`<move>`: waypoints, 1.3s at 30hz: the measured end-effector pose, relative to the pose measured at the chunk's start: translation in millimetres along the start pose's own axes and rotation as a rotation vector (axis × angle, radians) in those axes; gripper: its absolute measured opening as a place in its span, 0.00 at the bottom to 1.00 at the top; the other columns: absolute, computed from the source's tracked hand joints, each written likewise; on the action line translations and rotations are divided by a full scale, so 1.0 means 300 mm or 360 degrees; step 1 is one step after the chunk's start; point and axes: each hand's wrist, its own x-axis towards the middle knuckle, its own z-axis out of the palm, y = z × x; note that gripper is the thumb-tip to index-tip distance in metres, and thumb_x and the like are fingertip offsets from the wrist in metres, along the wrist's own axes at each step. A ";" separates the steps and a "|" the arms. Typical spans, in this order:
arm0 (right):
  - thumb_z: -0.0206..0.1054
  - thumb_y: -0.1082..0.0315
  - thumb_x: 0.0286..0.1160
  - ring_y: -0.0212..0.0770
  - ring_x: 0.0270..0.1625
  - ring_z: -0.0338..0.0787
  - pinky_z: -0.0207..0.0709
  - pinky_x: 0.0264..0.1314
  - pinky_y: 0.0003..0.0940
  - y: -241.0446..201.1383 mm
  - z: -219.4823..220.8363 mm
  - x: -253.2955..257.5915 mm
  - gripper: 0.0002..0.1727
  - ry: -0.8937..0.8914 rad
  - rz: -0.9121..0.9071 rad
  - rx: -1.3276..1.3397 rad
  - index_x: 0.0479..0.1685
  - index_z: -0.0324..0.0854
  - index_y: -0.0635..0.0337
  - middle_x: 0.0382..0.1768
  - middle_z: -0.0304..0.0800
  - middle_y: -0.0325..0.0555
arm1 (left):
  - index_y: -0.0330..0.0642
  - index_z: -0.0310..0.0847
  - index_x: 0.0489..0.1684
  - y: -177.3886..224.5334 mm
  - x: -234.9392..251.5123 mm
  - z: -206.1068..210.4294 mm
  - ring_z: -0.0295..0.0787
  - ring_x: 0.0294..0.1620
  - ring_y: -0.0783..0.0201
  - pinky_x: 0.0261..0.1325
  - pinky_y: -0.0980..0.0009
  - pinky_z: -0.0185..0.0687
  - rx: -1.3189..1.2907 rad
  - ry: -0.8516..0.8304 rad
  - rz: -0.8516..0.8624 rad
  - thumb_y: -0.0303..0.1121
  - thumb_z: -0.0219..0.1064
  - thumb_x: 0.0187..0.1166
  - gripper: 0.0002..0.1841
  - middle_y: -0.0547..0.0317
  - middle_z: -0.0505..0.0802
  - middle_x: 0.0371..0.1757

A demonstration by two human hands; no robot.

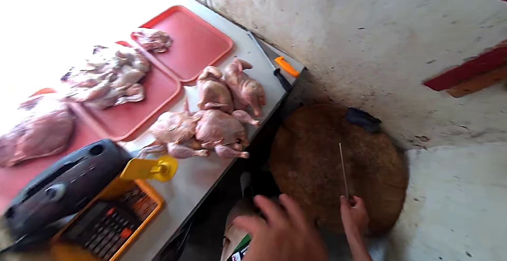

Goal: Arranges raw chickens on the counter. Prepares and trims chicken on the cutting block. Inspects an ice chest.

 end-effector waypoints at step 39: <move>0.64 0.61 0.77 0.37 0.60 0.91 0.82 0.69 0.36 -1.051 0.344 -0.221 0.16 -0.0905 -0.1824 0.0193 0.51 0.91 0.63 0.52 0.95 0.47 | 0.35 0.81 0.69 -0.704 0.100 0.852 0.90 0.60 0.47 0.69 0.47 0.80 -0.2016 0.0306 -0.0412 0.42 0.56 0.91 0.21 0.41 0.92 0.60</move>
